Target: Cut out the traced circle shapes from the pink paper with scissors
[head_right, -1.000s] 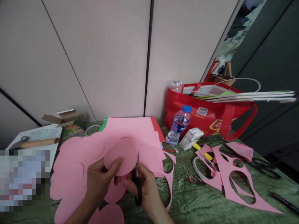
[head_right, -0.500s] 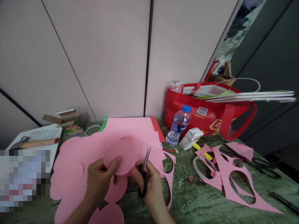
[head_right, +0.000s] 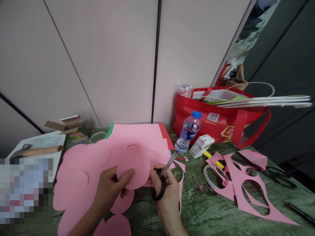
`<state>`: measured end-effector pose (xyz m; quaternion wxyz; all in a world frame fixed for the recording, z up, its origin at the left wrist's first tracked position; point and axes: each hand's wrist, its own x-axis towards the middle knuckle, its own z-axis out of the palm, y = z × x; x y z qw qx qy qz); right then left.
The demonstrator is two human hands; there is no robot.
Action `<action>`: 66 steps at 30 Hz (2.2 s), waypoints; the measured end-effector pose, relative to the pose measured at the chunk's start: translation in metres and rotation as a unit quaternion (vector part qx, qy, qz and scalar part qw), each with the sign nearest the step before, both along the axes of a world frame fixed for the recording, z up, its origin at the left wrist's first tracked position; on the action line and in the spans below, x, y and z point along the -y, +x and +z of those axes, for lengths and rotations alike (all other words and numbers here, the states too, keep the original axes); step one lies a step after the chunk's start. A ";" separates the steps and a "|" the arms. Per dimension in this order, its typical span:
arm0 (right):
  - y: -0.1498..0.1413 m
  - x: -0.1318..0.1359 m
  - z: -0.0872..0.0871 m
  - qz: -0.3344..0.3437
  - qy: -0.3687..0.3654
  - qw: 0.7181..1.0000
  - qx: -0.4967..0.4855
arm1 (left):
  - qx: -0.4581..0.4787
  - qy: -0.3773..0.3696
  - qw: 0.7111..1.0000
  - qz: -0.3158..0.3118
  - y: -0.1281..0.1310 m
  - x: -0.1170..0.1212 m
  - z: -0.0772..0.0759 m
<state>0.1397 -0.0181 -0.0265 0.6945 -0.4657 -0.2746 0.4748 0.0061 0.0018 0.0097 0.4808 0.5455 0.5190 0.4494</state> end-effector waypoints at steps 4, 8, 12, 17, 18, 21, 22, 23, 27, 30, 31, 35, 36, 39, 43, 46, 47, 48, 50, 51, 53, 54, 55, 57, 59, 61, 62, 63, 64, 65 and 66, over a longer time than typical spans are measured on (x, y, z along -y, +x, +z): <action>-0.003 0.000 0.000 0.034 -0.009 0.999 0.005 | -0.009 0.012 1.000 0.027 -0.001 0.000 0.000; -0.007 0.001 0.000 0.096 0.000 0.995 0.020 | -0.006 0.013 0.998 0.062 -0.001 -0.001 0.000; -0.006 0.002 -0.003 0.106 0.007 0.994 0.037 | -0.005 0.014 0.998 0.065 -0.001 -0.001 0.000; -0.002 0.000 -0.003 0.035 0.021 0.997 0.072 | 0.005 0.009 0.998 0.062 -0.001 -0.001 0.000; -0.001 0.000 -0.003 0.027 0.025 0.996 0.078 | 0.006 0.008 0.998 0.061 -0.001 -0.001 0.000; -0.002 -0.001 0.000 0.034 0.028 0.996 0.073 | 0.005 0.009 0.998 0.057 -0.001 -0.001 0.000; -0.003 0.000 0.000 0.042 0.027 0.996 0.068 | 0.004 0.009 0.998 0.055 -0.001 -0.001 0.001; -0.004 0.000 0.000 0.050 0.026 0.996 0.062 | 0.005 0.008 0.998 0.055 -0.001 -0.001 0.001; -0.006 0.002 0.001 0.082 0.024 0.994 0.066 | 0.007 -0.011 0.999 0.050 -0.001 -0.001 0.000; -0.007 0.003 0.000 0.111 0.033 0.989 0.087 | 0.008 -0.031 0.999 0.044 0.000 -0.001 -0.001; -0.007 0.004 0.000 0.132 0.038 0.987 0.086 | 0.009 -0.036 0.998 0.045 0.000 -0.001 -0.001; -0.009 0.005 0.000 0.214 0.050 0.974 0.064 | 0.004 -0.032 0.997 0.075 0.001 -0.001 0.000; -0.009 0.005 0.000 0.227 0.052 0.970 0.066 | 0.001 -0.029 0.996 0.086 0.000 0.000 0.000; -0.009 0.004 0.000 0.255 0.065 0.961 0.082 | -0.004 -0.026 0.993 0.114 0.000 0.000 0.002; -0.009 0.003 -0.003 0.281 0.075 0.953 0.084 | -0.008 -0.017 0.993 0.118 -0.001 -0.001 0.002; -0.008 0.003 -0.006 0.284 0.070 0.953 0.085 | -0.018 -0.002 0.993 0.116 -0.002 0.000 0.003; -0.008 0.003 -0.006 0.285 0.069 0.952 0.085 | -0.021 0.005 0.993 0.115 -0.002 0.000 0.003; -0.008 0.003 -0.006 0.285 0.068 0.952 0.086 | -0.022 0.013 0.993 0.112 -0.002 0.001 0.004; -0.008 0.003 -0.005 0.285 0.068 0.952 0.090 | -0.018 0.025 0.994 0.105 -0.002 0.002 0.006; -0.007 0.003 -0.004 0.284 0.066 0.952 0.093 | -0.016 0.029 0.994 0.104 -0.001 0.002 0.007; -0.007 0.003 0.000 0.280 0.062 0.953 0.097 | -0.012 0.033 0.994 0.105 0.000 0.003 0.010; -0.007 0.004 0.001 0.279 0.060 0.953 0.099 | -0.012 0.034 0.993 0.110 0.001 0.003 0.011; -0.007 0.004 0.003 0.278 0.060 0.953 0.101 | -0.013 0.036 0.993 0.115 0.001 0.003 0.011; -0.007 0.004 0.005 0.277 0.060 0.954 0.103 | -0.020 0.041 0.992 0.115 0.000 0.002 0.011; -0.007 0.004 0.005 0.276 0.057 0.954 0.103 | -0.030 0.047 0.992 0.113 -0.001 0.002 0.010; -0.006 0.004 0.003 0.274 0.053 0.955 0.102 | -0.040 0.054 0.992 0.109 -0.002 0.001 0.009; -0.006 0.004 0.002 0.273 0.052 0.955 0.103 | -0.044 0.059 0.991 0.111 -0.003 0.001 0.008; -0.006 0.004 0.002 0.272 0.050 0.955 0.104 | -0.047 0.066 0.990 0.111 -0.003 0.001 0.008; -0.006 0.004 0.001 0.271 0.049 0.955 0.105 | -0.050 0.071 0.990 0.110 -0.003 0.001 0.008; -0.006 0.004 0.001 0.271 0.047 0.955 0.107 | -0.052 0.076 0.990 0.108 -0.003 0.001 0.008; -0.006 0.004 0.002 0.273 0.046 0.955 0.108 | -0.054 0.078 0.990 0.108 -0.003 0.002 0.009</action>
